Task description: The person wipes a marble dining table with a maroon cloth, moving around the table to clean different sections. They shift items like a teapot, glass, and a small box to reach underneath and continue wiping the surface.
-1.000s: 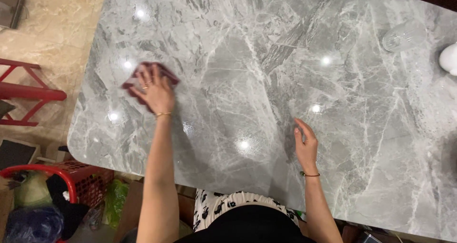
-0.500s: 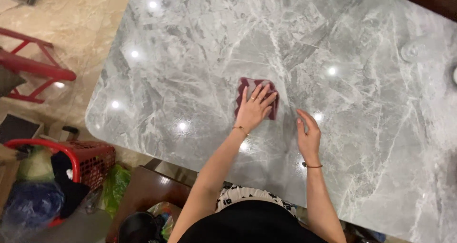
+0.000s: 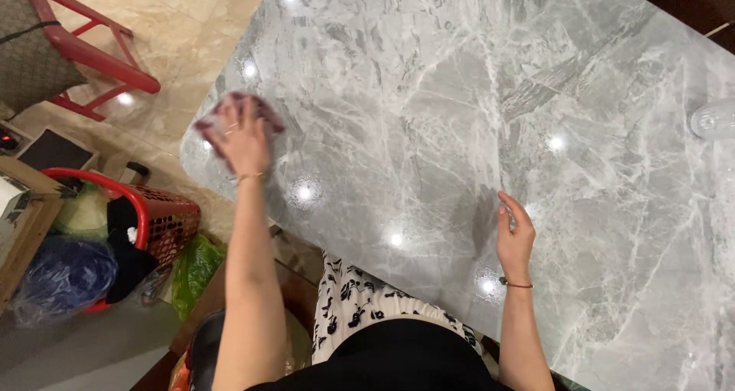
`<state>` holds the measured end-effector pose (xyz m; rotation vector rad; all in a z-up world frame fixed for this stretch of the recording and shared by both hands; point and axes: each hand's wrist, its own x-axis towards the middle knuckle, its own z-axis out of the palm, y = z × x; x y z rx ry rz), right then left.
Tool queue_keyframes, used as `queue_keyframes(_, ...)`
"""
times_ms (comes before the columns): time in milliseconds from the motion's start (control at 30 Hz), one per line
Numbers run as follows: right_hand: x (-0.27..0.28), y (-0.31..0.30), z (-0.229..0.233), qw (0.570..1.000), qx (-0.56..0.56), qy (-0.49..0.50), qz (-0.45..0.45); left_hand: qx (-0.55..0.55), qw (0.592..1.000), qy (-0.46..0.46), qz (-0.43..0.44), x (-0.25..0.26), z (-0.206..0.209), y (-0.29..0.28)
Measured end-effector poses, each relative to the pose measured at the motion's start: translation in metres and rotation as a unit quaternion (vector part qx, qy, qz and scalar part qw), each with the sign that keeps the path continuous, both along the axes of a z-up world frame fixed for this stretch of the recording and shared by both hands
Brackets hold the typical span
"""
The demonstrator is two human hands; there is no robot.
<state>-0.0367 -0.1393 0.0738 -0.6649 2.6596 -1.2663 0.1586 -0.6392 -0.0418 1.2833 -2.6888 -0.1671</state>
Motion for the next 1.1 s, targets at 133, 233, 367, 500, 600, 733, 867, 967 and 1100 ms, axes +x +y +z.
queue_keyframes(133,0.006,-0.001,0.007,1.000,-0.002,0.005,-0.008,0.023,0.993,0.002,0.115,0.064,-0.008,-0.002)
queue_keyframes(233,0.008,0.006,0.007,1.000,0.000,-0.002,-0.015,0.019,0.987,0.010,0.160,0.081,-0.004,0.036)
queue_keyframes(367,0.013,0.011,0.007,1.000,0.005,-0.025,-0.016,0.005,0.996,-0.011,0.092,0.075,-0.007,0.108)
queue_keyframes(500,0.006,0.008,0.000,0.999,0.018,-0.041,-0.006,0.050,0.997,-0.017,-0.049,0.042,0.024,0.192)
queue_keyframes(600,-0.002,0.007,0.001,0.999,0.004,-0.050,-0.013,0.034,0.979,-0.071,-0.187,0.011,0.032,0.257)
queue_keyframes(733,-0.014,0.031,-0.010,1.000,-0.021,-0.003,0.016,0.114,0.926,-0.012,-0.360,-0.037,0.040,0.333)
queue_keyframes(867,-0.017,0.067,-0.002,1.000,-0.018,-0.016,-0.012,0.108,0.882,0.019,-0.459,-0.100,0.027,0.408)
queue_keyframes(967,-0.021,0.107,-0.021,0.999,-0.026,0.009,-0.032,0.126,0.849,0.047,-0.511,-0.150,0.014,0.475)
queue_keyframes(1100,-0.018,0.140,-0.016,0.997,-0.026,0.045,-0.053,0.196,0.812,-0.005,-0.550,-0.200,0.029,0.534)
